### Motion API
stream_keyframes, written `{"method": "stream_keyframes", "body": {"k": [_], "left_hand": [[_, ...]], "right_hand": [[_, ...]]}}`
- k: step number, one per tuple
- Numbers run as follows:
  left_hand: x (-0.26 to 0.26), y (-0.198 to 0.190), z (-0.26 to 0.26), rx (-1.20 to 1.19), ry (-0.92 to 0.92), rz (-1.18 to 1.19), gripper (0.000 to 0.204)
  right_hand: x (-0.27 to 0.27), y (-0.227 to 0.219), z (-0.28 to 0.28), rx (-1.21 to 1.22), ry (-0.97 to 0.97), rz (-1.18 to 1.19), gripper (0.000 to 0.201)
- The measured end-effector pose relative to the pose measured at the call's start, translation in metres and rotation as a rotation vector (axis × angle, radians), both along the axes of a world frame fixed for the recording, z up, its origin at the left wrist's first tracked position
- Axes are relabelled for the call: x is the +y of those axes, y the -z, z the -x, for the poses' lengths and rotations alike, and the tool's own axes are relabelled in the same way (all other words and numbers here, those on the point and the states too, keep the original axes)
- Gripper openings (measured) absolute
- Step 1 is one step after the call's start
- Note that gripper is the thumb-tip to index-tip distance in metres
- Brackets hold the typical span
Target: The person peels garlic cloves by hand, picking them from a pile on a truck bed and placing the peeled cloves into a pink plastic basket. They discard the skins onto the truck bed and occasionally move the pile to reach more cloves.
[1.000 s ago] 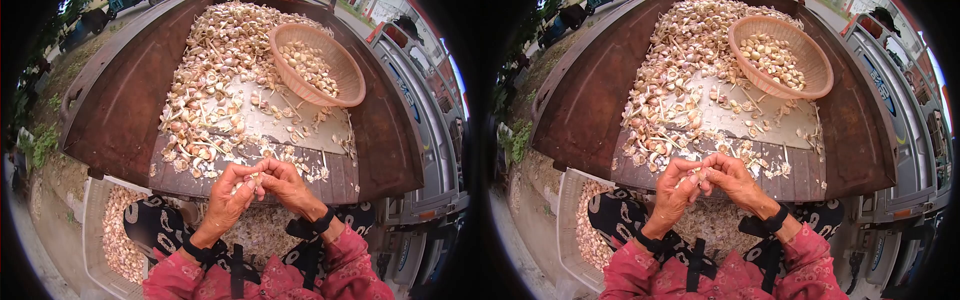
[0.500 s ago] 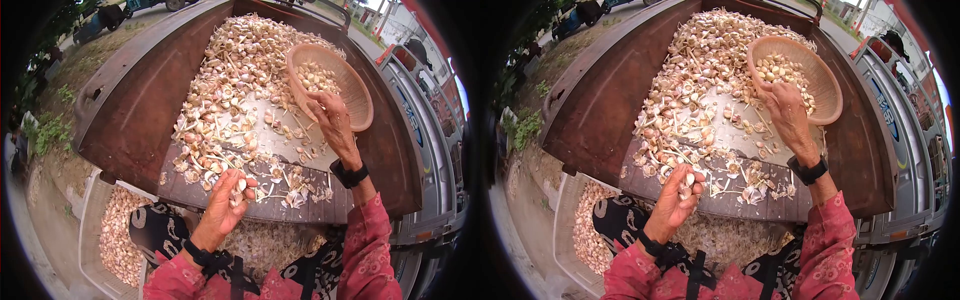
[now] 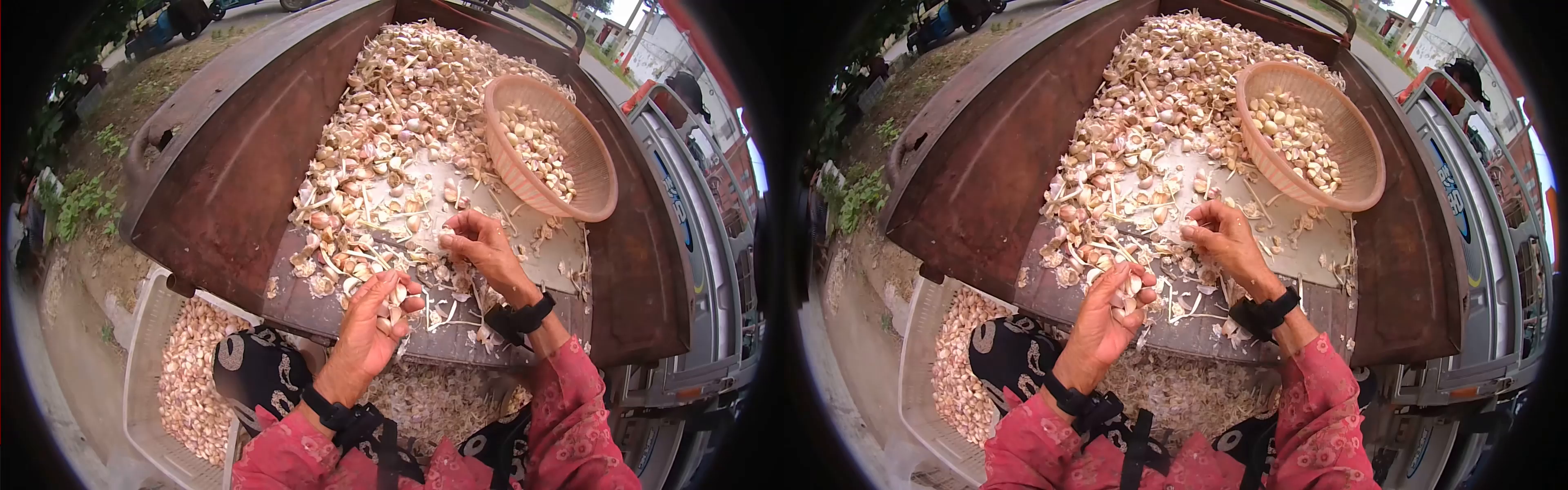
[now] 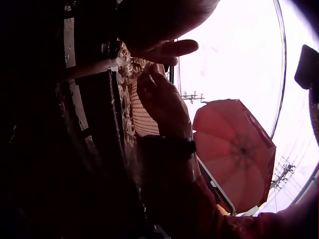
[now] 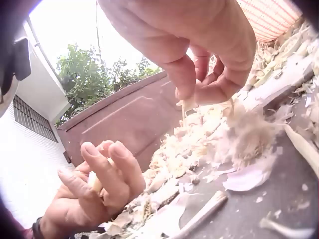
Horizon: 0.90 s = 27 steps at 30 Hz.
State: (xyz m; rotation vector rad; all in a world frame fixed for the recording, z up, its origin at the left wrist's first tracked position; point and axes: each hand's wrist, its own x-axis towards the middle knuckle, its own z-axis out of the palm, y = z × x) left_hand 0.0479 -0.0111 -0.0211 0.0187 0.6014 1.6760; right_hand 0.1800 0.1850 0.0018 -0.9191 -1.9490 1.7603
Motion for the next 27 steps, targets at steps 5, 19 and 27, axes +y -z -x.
{"method": "stream_keyframes", "body": {"k": [5, 19, 27], "left_hand": [[0.006, -0.025, -0.006, -0.092, -0.015, 0.123, 0.032], [0.009, -0.002, -0.002, -0.129, -0.027, 0.062, 0.035], [0.009, 0.001, 0.003, -0.282, -0.059, 0.028, 0.033]], "right_hand": [[-0.030, -0.039, 0.009, 0.063, -0.145, 0.117, 0.019], [-0.010, -0.018, 0.014, -0.190, -0.071, -0.542, 0.020], [0.013, -0.019, 0.061, -0.145, -0.007, -0.766, 0.023]]}}
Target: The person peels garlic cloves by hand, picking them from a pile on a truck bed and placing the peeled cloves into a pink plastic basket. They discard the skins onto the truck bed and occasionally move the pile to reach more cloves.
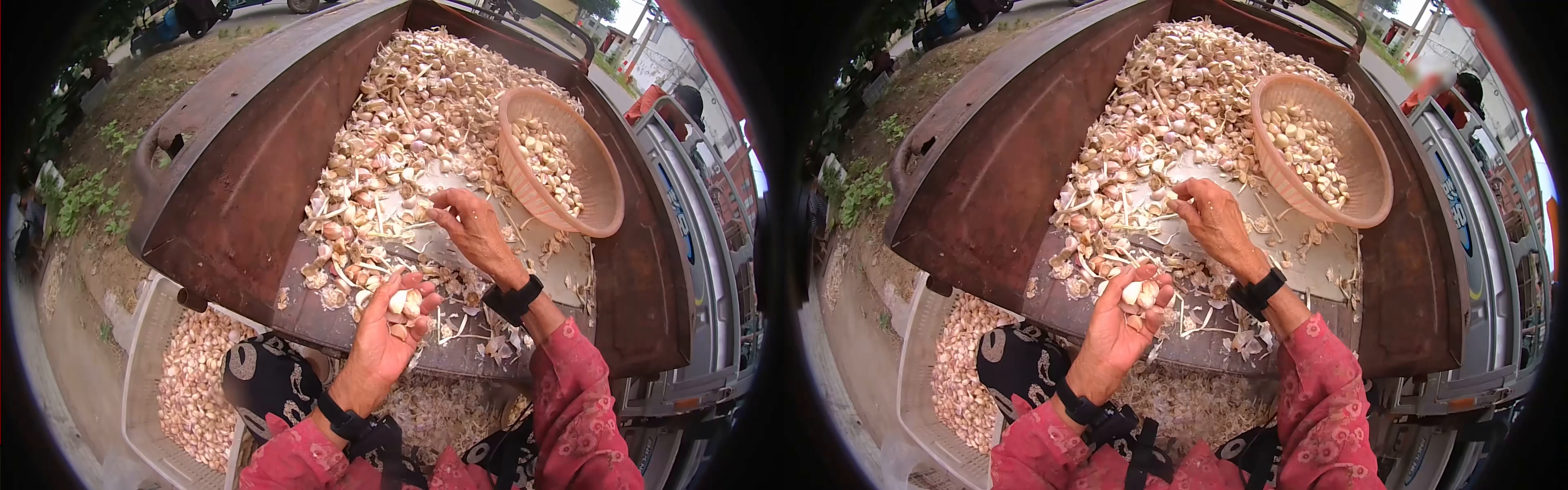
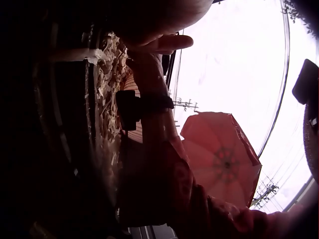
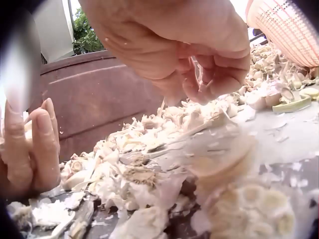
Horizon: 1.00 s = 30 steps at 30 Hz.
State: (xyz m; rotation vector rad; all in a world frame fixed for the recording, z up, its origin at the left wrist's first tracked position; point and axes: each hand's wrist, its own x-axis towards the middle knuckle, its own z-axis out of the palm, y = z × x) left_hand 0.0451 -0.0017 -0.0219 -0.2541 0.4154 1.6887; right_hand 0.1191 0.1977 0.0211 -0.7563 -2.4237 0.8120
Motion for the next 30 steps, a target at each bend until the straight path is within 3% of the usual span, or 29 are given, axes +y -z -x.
{"method": "stream_keyframes", "body": {"k": [1, 3, 8, 10, 14, 16, 18, 22, 28, 30], "left_hand": [[-0.002, 0.002, 0.002, 0.030, 0.018, -0.015, 0.032], [-0.003, -0.008, 0.004, 0.064, 0.027, 0.023, 0.025], [-0.005, -0.012, 0.006, 0.143, -0.013, 0.000, 0.020], [-0.005, -0.016, 0.005, 0.256, -0.053, 0.040, 0.025], [-0.005, -0.020, -0.001, 0.448, -0.072, 0.078, 0.039], [-0.005, -0.021, -0.007, 0.618, -0.050, 0.055, 0.044], [-0.007, -0.019, -0.016, 0.672, -0.020, 0.023, 0.042], [-0.013, -0.016, -0.028, 0.770, -0.026, 0.017, 0.035], [-0.011, -0.010, -0.034, 0.669, -0.040, -0.036, 0.019], [-0.010, -0.012, -0.032, 0.463, -0.016, -0.038, 0.018]], "right_hand": [[0.006, 0.010, 0.006, 0.001, -0.002, 0.000, 0.023], [0.011, 0.020, 0.018, -0.202, -0.012, -0.287, 0.021], [-0.004, 0.018, 0.004, -0.105, -0.083, -0.269, 0.016], [-0.023, 0.003, -0.011, 0.043, -0.140, 0.155, 0.011], [-0.062, -0.018, -0.040, 0.245, -0.234, 0.479, 0.018], [-0.079, -0.029, -0.049, 0.247, -0.235, 0.461, 0.022], [-0.084, -0.034, -0.061, 0.098, -0.197, 0.151, 0.023], [-0.093, -0.031, -0.072, 0.066, -0.174, 0.058, 0.018], [-0.105, -0.027, -0.081, 0.165, -0.093, 0.037, 0.019], [-0.107, -0.030, -0.080, 0.177, -0.088, 0.040, 0.020]]}}
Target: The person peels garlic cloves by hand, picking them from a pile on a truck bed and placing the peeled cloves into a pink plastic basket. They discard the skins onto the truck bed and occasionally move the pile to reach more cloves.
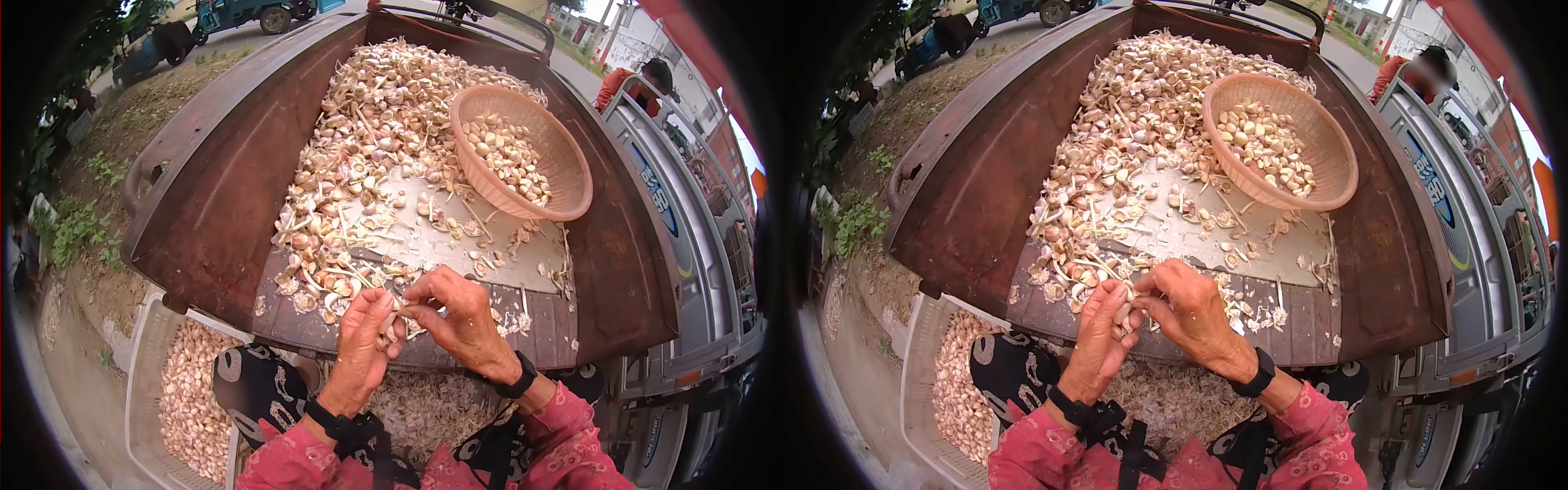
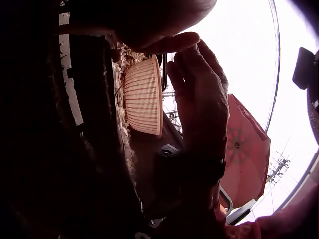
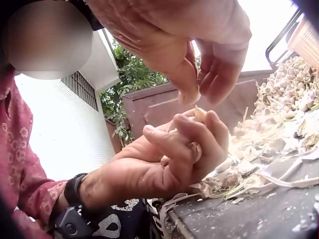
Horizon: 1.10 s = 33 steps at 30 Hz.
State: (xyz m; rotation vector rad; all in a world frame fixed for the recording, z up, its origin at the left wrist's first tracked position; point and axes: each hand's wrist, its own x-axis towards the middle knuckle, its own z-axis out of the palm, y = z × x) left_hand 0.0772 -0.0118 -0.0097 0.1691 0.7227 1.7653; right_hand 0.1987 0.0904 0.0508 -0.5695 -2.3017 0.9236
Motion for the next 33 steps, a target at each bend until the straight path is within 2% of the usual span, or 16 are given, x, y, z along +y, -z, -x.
{"method": "stream_keyframes", "body": {"k": [1, 3, 4, 6, 8, 10, 13, 16, 18, 19, 21, 22, 24, 26, 29, 33], "left_hand": [[0.000, 0.001, 0.002, 0.001, -0.002, 0.000, 0.018], [-0.001, 0.002, 0.005, -0.307, 0.014, 0.065, 0.016], [-0.001, 0.002, 0.007, -0.308, 0.013, 0.066, 0.016], [-0.002, 0.000, 0.014, -0.579, 0.109, 0.025, 0.015], [-0.015, -0.010, 0.024, -0.706, 0.121, -0.052, 0.017], [-0.039, -0.037, 0.037, -0.703, 0.080, -0.249, 0.018], [-0.107, -0.074, 0.067, -0.388, -0.159, -0.328, 0.023], [-0.198, -0.059, 0.118, 0.152, -0.452, -0.222, 0.024], [-0.258, -0.025, 0.148, 0.712, -0.743, 0.406, 0.034], [-0.281, -0.001, 0.159, 0.716, -0.740, 0.406, 0.034], [-0.315, 0.040, 0.172, 1.269, -0.825, 0.890, 0.032], [-0.328, 0.042, 0.172, 1.278, -0.827, 0.886, 0.032], [-0.346, 0.043, 0.169, 1.222, -0.567, 0.959, 0.057], [-0.307, 0.019, 0.153, 1.134, -0.586, 0.805, 0.049], [-0.228, -0.043, 0.112, 0.881, -0.688, 0.554, 0.030], [-0.143, -0.090, 0.073, 0.781, -0.355, 0.262, 0.025]], "right_hand": [[-0.001, -0.001, 0.001, 0.037, -0.038, -0.087, 0.021], [0.001, -0.005, 0.001, 0.010, -0.169, -0.254, 0.018], [0.006, -0.005, 0.004, 0.009, -0.170, -0.252, 0.018], [0.024, -0.005, 0.017, 0.082, -0.214, -0.125, 0.015], [0.067, 0.004, 0.033, 0.052, -0.019, 0.000, 0.017], [0.118, 0.020, 0.045, -0.101, 0.118, -0.176, 0.017], [0.168, 0.052, 0.051, -0.277, 0.119, -0.313, 0.015], [0.174, 0.055, 0.051, -0.337, 0.082, -0.402, 0.014], [0.173, 0.059, 0.045, -0.362, 0.063, -0.438, 0.014], [0.173, 0.062, 0.044, -0.337, 0.020, -0.418, 0.013], [0.173, 0.064, 0.043, -0.299, -0.020, -0.400, 0.013], [0.170, 0.066, 0.040, -0.309, -0.007, -0.427, 0.013], [0.161, 0.065, 0.035, -0.323, 0.005, -0.450, 0.013], [0.149, 0.050, 0.038, -0.451, 0.033, -0.481, 0.016], [0.145, 0.058, 0.041, -0.440, 0.043, -0.529, 0.018], [0.132, 0.055, 0.038, -0.299, -0.033, -0.526, 0.018]]}}
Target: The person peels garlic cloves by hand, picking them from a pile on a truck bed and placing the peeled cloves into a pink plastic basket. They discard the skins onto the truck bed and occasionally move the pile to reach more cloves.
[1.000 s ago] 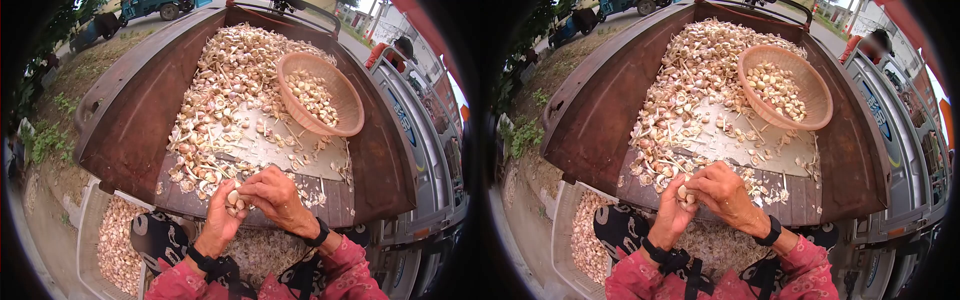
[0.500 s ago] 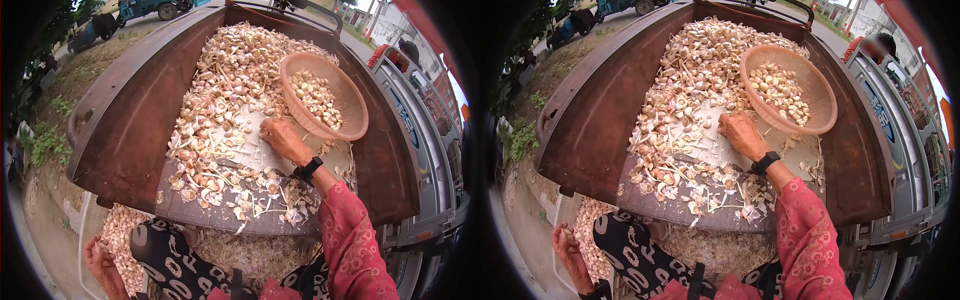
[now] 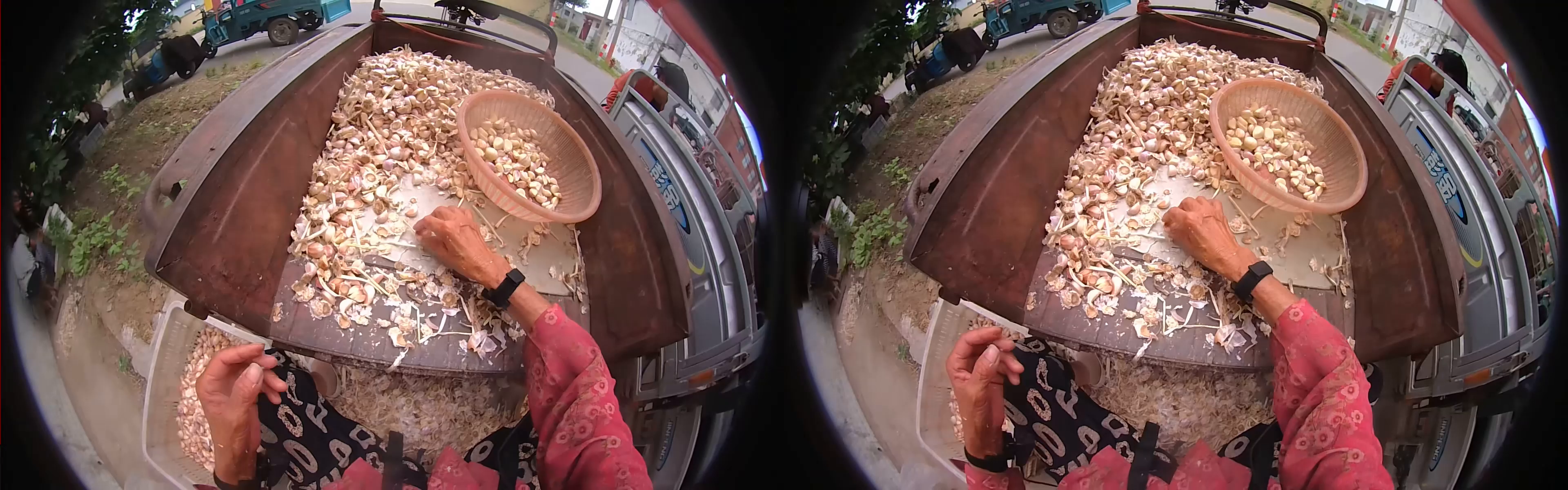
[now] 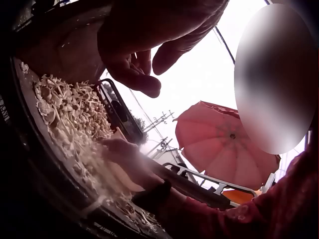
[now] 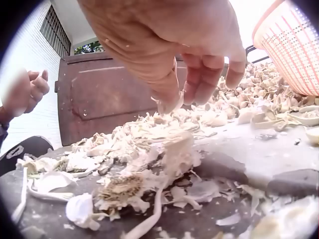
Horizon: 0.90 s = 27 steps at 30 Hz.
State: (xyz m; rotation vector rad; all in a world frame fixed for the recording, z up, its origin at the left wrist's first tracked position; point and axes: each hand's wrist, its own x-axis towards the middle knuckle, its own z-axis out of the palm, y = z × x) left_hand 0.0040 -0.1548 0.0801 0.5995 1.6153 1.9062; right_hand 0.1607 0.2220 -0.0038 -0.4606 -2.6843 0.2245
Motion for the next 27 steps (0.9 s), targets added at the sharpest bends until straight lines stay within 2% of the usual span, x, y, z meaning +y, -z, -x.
{"method": "stream_keyframes", "body": {"k": [4, 6, 9, 11, 12, 13, 15, 19, 22, 23, 25, 27], "left_hand": [[0.085, 0.012, -0.022, -0.123, 0.352, 0.047, 0.030], [0.117, 0.032, -0.036, -0.111, 0.450, 0.071, 0.036], [0.135, 0.054, -0.055, -0.170, 0.566, 0.067, 0.030], [0.134, 0.059, -0.064, -0.186, 0.549, 0.041, 0.029], [0.134, 0.061, -0.068, -0.195, 0.522, 0.007, 0.028], [0.134, 0.059, -0.070, -0.196, 0.522, 0.007, 0.028], [0.131, 0.053, -0.074, -0.192, 0.464, -0.056, 0.026], [0.129, 0.061, -0.076, -0.139, 0.490, -0.090, 0.023], [0.133, 0.063, -0.077, -0.174, 0.500, -0.122, 0.018], [0.133, 0.065, -0.077, -0.231, 0.483, -0.120, 0.018], [0.138, 0.069, -0.075, -0.291, 0.467, -0.121, 0.017], [0.143, 0.072, -0.072, -0.662, 0.422, -0.214, 0.016]], "right_hand": [[-0.059, -0.044, -0.021, 0.141, -0.190, 0.258, 0.019], [-0.088, -0.055, -0.036, 0.169, -0.240, 0.367, 0.021], [-0.109, -0.064, -0.051, 0.197, -0.285, 0.486, 0.024], [-0.115, -0.064, -0.057, 0.236, -0.253, 0.484, 0.025], [-0.117, -0.067, -0.061, 0.257, -0.232, 0.592, 0.024], [-0.120, -0.064, -0.063, 0.256, -0.232, 0.592, 0.024], [-0.127, -0.056, -0.067, 0.277, -0.048, 0.977, 0.022], [-0.132, -0.046, -0.068, 0.305, -0.024, 1.078, 0.021], [-0.131, -0.046, -0.068, 0.370, -0.043, 1.272, 0.018], [-0.130, -0.046, -0.068, 0.367, -0.038, 1.263, 0.018], [-0.128, -0.043, -0.065, 0.472, -0.057, 1.500, 0.019], [-0.127, -0.042, -0.060, 0.501, -0.042, 1.521, 0.017]]}}
